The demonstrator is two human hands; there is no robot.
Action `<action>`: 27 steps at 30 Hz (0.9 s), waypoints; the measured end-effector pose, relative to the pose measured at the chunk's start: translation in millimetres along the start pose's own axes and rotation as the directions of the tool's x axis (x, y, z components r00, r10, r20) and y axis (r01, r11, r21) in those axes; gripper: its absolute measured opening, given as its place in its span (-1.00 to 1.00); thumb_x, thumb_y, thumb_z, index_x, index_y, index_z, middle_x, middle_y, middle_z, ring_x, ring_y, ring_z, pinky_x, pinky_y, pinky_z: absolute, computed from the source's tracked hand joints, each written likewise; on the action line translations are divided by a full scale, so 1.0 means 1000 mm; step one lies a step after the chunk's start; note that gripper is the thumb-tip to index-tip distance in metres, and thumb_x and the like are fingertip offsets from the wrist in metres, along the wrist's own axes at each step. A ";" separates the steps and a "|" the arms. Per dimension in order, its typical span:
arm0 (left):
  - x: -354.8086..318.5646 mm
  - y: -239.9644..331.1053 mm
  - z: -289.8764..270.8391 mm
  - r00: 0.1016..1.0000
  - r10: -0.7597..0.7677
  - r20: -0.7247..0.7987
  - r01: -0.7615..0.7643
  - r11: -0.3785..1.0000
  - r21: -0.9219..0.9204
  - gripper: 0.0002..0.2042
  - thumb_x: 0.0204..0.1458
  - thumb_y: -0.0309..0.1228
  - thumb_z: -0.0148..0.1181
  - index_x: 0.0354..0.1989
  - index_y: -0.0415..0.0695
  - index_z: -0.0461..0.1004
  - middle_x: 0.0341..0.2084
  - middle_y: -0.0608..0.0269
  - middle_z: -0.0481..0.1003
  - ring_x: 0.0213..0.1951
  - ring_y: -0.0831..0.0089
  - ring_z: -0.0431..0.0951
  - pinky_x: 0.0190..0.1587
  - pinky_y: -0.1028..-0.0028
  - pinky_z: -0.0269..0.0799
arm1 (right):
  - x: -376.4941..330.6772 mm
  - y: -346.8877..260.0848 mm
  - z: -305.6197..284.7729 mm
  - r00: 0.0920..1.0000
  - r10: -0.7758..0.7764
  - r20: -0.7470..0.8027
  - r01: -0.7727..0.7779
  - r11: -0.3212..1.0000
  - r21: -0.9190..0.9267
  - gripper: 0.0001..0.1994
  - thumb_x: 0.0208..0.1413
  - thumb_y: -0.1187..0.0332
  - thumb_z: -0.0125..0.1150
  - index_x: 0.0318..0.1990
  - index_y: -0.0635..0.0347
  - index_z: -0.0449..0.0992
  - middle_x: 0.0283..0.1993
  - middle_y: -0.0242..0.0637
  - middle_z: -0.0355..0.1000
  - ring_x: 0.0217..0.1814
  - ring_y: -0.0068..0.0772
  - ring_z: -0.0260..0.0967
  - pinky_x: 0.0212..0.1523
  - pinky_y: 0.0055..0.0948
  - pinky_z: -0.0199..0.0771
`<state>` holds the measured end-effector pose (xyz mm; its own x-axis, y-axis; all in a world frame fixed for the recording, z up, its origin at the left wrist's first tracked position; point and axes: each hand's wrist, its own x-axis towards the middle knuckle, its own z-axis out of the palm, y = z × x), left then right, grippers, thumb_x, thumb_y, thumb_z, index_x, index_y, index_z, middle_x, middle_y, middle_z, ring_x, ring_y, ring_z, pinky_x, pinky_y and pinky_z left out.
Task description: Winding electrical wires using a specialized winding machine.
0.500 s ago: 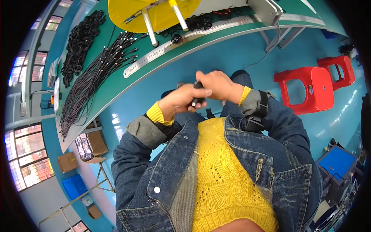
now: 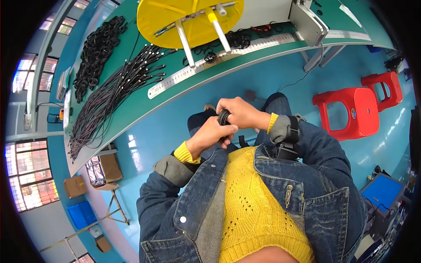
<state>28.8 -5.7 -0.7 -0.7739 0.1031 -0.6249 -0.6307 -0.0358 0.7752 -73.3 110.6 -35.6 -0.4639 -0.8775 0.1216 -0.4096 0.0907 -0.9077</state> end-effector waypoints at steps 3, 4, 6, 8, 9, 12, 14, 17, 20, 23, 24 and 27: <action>-0.002 -0.006 -0.012 0.993 -0.016 0.113 0.017 1.000 -0.011 -0.82 -0.05 -0.36 0.15 -0.45 -0.23 0.37 -0.68 0.31 0.36 -0.69 0.62 0.35 -0.71 0.63 0.22 | 0.001 0.002 0.005 0.998 -0.049 0.050 0.059 0.973 -0.221 -0.86 -0.20 0.50 0.02 -0.40 0.25 0.40 -0.52 -0.04 0.41 -0.47 -0.02 0.39 -0.46 -0.23 0.36; -0.002 -0.007 -0.015 0.986 -0.025 0.165 0.028 1.000 -0.014 -0.83 -0.05 -0.37 0.15 -0.48 -0.22 0.37 -0.68 0.32 0.36 -0.69 0.62 0.35 -0.72 0.63 0.22 | 0.002 0.003 0.006 0.994 -0.069 0.083 0.092 0.941 -0.325 -0.85 -0.20 0.51 0.01 -0.38 0.25 0.40 -0.52 -0.04 0.41 -0.48 0.00 0.38 -0.46 -0.24 0.35; -0.005 0.000 -0.017 0.990 -0.034 0.140 0.028 0.999 0.044 -0.83 -0.04 -0.36 0.14 -0.48 -0.21 0.36 -0.68 0.33 0.35 -0.70 0.63 0.33 -0.71 0.63 0.20 | 0.004 0.012 0.015 0.998 -0.022 0.059 0.033 0.980 -0.197 -0.84 -0.20 0.50 0.02 -0.37 0.23 0.40 -0.53 -0.05 0.41 -0.48 0.01 0.37 -0.46 -0.21 0.34; -0.008 0.003 -0.015 0.998 -0.045 0.042 0.040 0.992 0.123 -0.83 -0.02 -0.36 0.12 -0.48 -0.20 0.35 -0.69 0.36 0.33 -0.70 0.64 0.29 -0.71 0.63 0.16 | 0.003 0.020 0.023 0.996 0.044 0.073 -0.050 0.994 0.093 -0.82 -0.20 0.47 0.04 -0.34 0.20 0.39 -0.53 -0.07 0.41 -0.49 0.03 0.36 -0.47 -0.16 0.32; -0.006 0.002 -0.013 0.997 -0.043 0.058 0.035 0.990 0.134 -0.83 -0.02 -0.36 0.12 -0.48 -0.20 0.35 -0.69 0.36 0.33 -0.70 0.64 0.29 -0.71 0.63 0.16 | 0.000 0.024 0.022 0.997 0.052 0.056 -0.056 0.995 0.087 -0.82 -0.20 0.47 0.04 -0.34 0.20 0.39 -0.53 -0.07 0.41 -0.49 0.03 0.36 -0.47 -0.16 0.32; 0.004 -0.002 -0.013 0.987 -0.084 0.134 0.077 0.995 0.058 -0.85 0.00 -0.37 0.10 -0.46 -0.19 0.34 -0.68 0.39 0.29 -0.69 0.67 0.24 -0.69 0.64 0.10 | -0.002 0.024 0.015 0.996 -0.081 0.041 0.085 0.988 -0.127 -0.80 -0.18 0.44 0.06 -0.30 0.16 0.41 -0.57 -0.08 0.39 -0.48 0.03 0.36 -0.46 -0.15 0.31; 0.007 -0.002 -0.011 0.982 -0.107 0.157 0.109 0.994 -0.005 -0.86 0.01 -0.38 0.09 -0.45 -0.18 0.34 -0.67 0.39 0.29 -0.68 0.67 0.23 -0.69 0.65 0.09 | -0.004 0.017 0.005 0.997 -0.047 0.062 0.057 0.983 -0.173 -0.79 -0.17 0.43 0.07 -0.29 0.16 0.41 -0.56 -0.08 0.40 -0.47 0.02 0.36 -0.46 -0.17 0.32; 0.009 -0.003 -0.008 0.971 -0.153 0.184 0.181 0.973 -0.145 -0.88 0.02 -0.40 0.07 -0.42 -0.17 0.33 -0.65 0.40 0.27 -0.67 0.67 0.22 -0.69 0.66 0.07 | -0.008 -0.005 -0.020 0.992 0.017 0.127 0.016 0.967 -0.253 -0.78 -0.17 0.41 0.09 -0.28 0.16 0.43 -0.54 -0.07 0.40 -0.45 -0.01 0.38 -0.44 -0.19 0.34; 0.017 -0.010 -0.014 0.992 -0.030 0.126 0.068 0.947 -0.312 -0.90 0.02 -0.42 0.06 -0.39 -0.17 0.32 -0.64 0.40 0.24 -0.67 0.67 0.19 -0.69 0.67 0.05 | -0.009 -0.012 -0.062 0.988 -0.101 0.115 0.123 0.973 -0.198 -0.79 -0.17 0.37 0.13 -0.31 0.17 0.45 -0.45 -0.09 0.42 -0.39 -0.04 0.39 -0.41 -0.22 0.37; 0.014 -0.003 -0.002 0.995 0.044 0.089 -0.013 0.946 -0.323 -0.89 -0.01 -0.43 0.07 -0.36 -0.17 0.31 -0.66 0.38 0.23 -0.68 0.65 0.18 -0.70 0.67 0.02 | 0.005 0.031 -0.121 0.722 -0.378 -0.579 -0.041 0.812 -0.582 -0.78 -0.11 0.32 0.11 -0.30 0.20 0.46 -0.39 -0.12 0.43 -0.34 -0.04 0.40 -0.34 -0.19 0.43; 0.012 -0.002 0.002 0.995 0.076 0.064 -0.051 0.943 -0.330 -0.87 -0.02 -0.43 0.08 -0.34 -0.17 0.30 -0.66 0.37 0.22 -0.69 0.64 0.17 -0.71 0.67 0.01 | 0.011 0.034 -0.143 0.697 -0.291 -0.655 -0.240 0.766 -0.596 -0.80 -0.10 0.33 0.10 -0.30 0.21 0.46 -0.38 -0.12 0.44 -0.34 -0.02 0.40 -0.32 -0.18 0.43; 0.013 0.001 0.007 0.985 0.113 0.131 -0.062 0.938 -0.341 -0.88 0.00 -0.42 0.08 -0.36 -0.17 0.30 -0.65 0.38 0.22 -0.67 0.66 0.19 -0.69 0.67 0.03 | 0.033 0.056 -0.182 0.648 -0.174 -0.742 -0.554 0.561 -0.615 -0.86 -0.08 0.37 0.07 -0.39 0.23 0.48 -0.38 -0.05 0.44 -0.35 0.08 0.40 -0.30 -0.14 0.44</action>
<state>18.5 3.1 -7.9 -0.8260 0.2280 -0.5155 -0.5630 -0.3789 0.7345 -254.5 172.1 -8.9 -0.8120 -0.2351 0.5342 -0.4561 0.8266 -0.3296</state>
